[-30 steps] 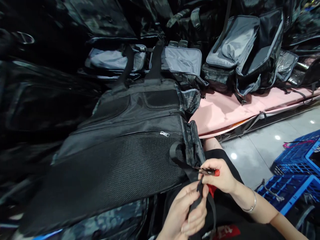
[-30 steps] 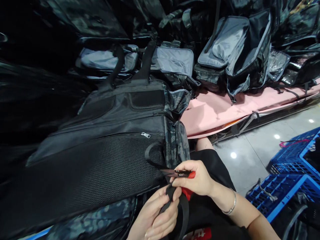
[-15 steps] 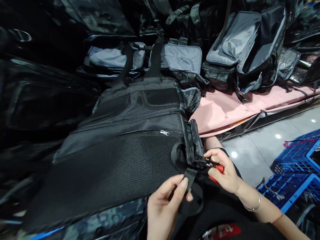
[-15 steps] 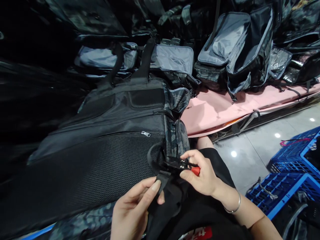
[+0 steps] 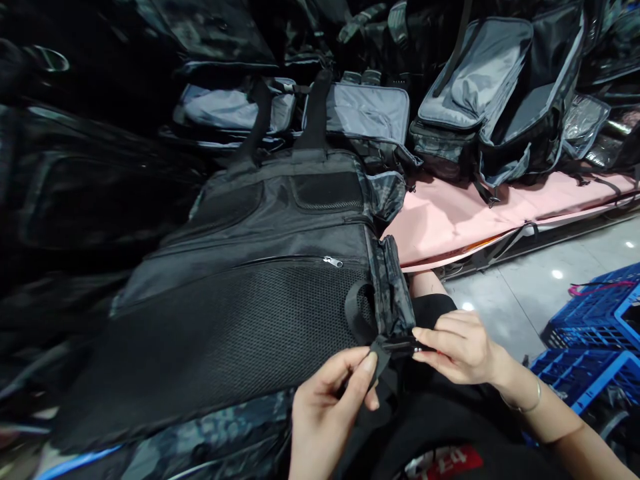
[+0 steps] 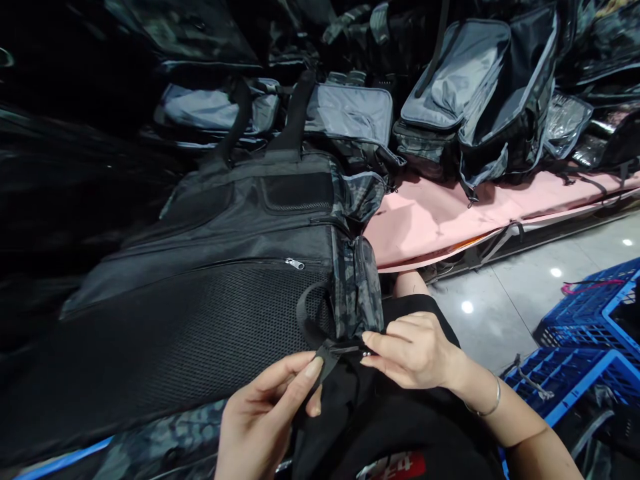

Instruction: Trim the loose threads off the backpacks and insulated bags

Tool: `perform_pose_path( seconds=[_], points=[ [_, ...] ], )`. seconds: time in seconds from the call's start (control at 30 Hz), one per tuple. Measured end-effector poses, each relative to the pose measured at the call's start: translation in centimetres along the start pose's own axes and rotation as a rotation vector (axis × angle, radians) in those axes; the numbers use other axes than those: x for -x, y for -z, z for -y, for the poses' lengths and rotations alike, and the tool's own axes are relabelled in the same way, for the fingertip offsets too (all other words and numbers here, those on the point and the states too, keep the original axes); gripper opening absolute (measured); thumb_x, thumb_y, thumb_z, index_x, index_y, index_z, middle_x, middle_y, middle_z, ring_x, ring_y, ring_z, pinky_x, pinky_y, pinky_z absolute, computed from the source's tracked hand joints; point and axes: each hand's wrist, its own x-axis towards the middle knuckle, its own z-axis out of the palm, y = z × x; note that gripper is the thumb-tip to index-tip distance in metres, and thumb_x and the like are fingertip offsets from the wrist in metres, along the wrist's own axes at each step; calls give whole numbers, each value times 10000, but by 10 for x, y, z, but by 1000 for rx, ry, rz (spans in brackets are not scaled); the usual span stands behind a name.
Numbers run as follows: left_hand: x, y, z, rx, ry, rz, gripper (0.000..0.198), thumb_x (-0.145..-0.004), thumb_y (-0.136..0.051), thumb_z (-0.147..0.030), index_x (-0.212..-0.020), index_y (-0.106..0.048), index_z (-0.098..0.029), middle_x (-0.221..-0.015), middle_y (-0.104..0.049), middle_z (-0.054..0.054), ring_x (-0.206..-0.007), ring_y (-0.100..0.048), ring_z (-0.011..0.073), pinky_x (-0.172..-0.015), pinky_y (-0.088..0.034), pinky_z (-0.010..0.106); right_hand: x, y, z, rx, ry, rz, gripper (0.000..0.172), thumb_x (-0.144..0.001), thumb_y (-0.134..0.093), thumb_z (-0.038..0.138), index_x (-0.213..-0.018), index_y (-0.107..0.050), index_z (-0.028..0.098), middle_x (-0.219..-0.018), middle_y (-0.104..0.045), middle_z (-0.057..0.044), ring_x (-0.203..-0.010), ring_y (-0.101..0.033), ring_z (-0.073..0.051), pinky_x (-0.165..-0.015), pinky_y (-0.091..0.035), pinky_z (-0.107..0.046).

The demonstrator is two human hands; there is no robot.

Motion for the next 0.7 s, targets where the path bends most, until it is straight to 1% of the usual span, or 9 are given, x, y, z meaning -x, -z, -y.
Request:
perform_pose_path(
  seconds=[0.1,0.2,0.33,0.4,0.5,0.63,0.7],
  points=[
    [1,0,0,30,28,3,286,-698,-676,-384,-826,-687,-128,-425,-512,-26,-416,-437,86,-449,-348,203,-2,1,-1,-83,-24,11,213,-831,-606,257,-995,-611,121,-571,-525,14,-482,-440,-100,-477,-356,-240],
    [0,4,3,21,19,28,289,-709,-671,-379,-858,-694,-132,-432,-513,-29,-410,-435,82,-445,-339,202,-4,1,-1,-143,-38,3,215,-827,-612,242,-1007,-591,126,-596,-555,5,-492,-459,-103,-476,-367,-237],
    [-6,13,11,-37,-26,180,302,-746,-638,-381,-902,-699,-130,-439,-535,-16,-400,-439,88,-446,-350,213,-5,0,-3,-262,-61,4,195,-831,-608,226,-1000,-579,133,-631,-602,-5,-496,-486,-97,-483,-389,-225],
    [-8,17,13,-70,-43,234,305,-772,-610,-374,-934,-696,-130,-449,-548,-9,-401,-441,93,-447,-357,220,-5,0,-4,-308,-68,7,191,-833,-605,221,-1000,-577,134,-653,-622,-10,-501,-497,-94,-495,-405,-219],
    [-10,18,12,-121,-88,251,270,-788,-594,-352,-919,-697,-139,-475,-568,-3,-409,-451,97,-470,-378,232,-5,1,-3,-305,-77,14,196,-820,-620,224,-991,-581,136,-670,-638,-19,-507,-507,-97,-494,-410,-221],
    [-9,17,8,-188,-168,244,199,-786,-599,-313,-856,-705,-159,-452,-552,-16,-437,-472,103,-532,-403,240,-7,2,-2,-325,-85,29,165,-816,-623,216,-950,-599,123,-669,-645,-29,-500,-515,-93,-496,-418,-217],
    [-9,16,8,-194,-170,247,203,-784,-600,-311,-861,-705,-155,-449,-550,-15,-435,-469,104,-527,-399,241,-7,2,-2,-338,-87,27,147,-820,-618,211,-935,-611,119,-651,-641,-29,-490,-513,-90,-487,-414,-213]
  ],
)
